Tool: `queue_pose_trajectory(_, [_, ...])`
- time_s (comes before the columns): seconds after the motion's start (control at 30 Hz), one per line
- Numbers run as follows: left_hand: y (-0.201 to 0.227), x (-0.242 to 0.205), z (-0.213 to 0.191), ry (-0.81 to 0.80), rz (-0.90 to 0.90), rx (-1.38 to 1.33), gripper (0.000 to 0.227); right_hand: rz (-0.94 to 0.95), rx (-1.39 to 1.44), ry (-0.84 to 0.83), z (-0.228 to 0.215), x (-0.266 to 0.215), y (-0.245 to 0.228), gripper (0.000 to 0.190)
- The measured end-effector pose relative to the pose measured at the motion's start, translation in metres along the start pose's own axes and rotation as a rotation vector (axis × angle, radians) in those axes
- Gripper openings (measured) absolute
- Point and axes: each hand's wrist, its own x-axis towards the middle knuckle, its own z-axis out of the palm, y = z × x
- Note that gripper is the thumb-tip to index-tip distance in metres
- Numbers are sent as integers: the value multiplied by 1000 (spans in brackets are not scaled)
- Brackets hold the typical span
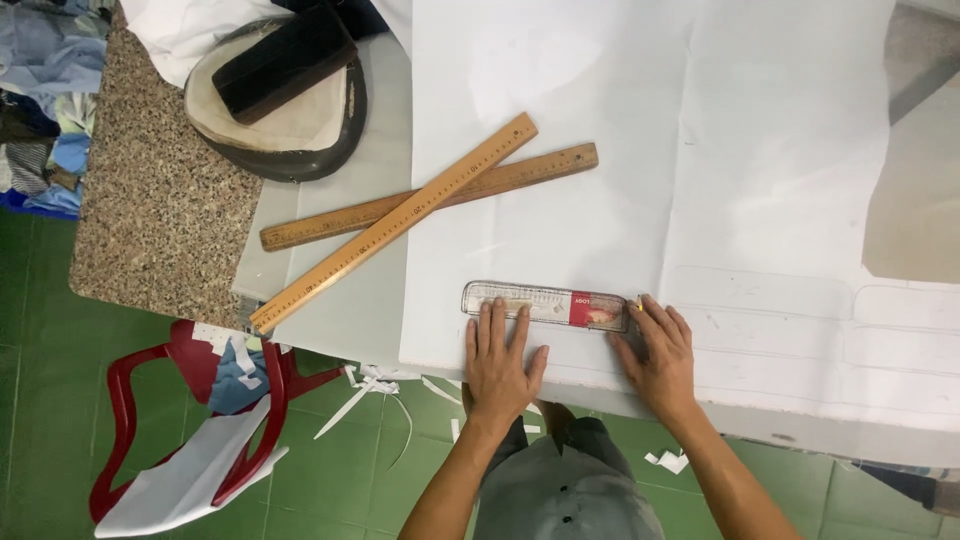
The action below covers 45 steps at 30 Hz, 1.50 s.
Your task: The person uses a pencil and various rulers to draw straight lines and curved edges on a large white paper pattern laid out on a work table. They adjust the rulers repeatedly to trace different sections of the pattern.
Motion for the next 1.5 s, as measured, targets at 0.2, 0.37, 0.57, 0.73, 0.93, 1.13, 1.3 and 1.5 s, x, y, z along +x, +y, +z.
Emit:
queue_pose_trajectory(0.2, [-2,1,-3,-44,23,13,57,-99,-70,-50,-3,13,-10,53])
queue_pose_trajectory(0.37, [-6,-4,6,-42,22,-14,56,-103,-23,-96,4,23,-12,52])
queue_pose_trajectory(0.57, [-6,-5,7,-26,30,19,57,-60,19,-104,4,23,-10,47])
queue_pose_trajectory(0.73, [-4,-5,3,-61,25,29,58,-88,-16,-55,7,20,-10,46])
queue_pose_trajectory(0.93, [-2,-1,-1,-81,20,37,59,-67,-25,-89,-2,28,-18,43])
queue_pose_trajectory(1.13, [-1,5,-2,-37,17,37,59,-110,-31,-37,2,30,-16,46])
queue_pose_trajectory(1.3, [-5,0,6,-6,18,33,58,-107,-15,-34,4,28,-16,46])
queue_pose_trajectory(1.5, [-4,-6,6,-23,8,10,59,-68,-12,-83,2,22,-18,45])
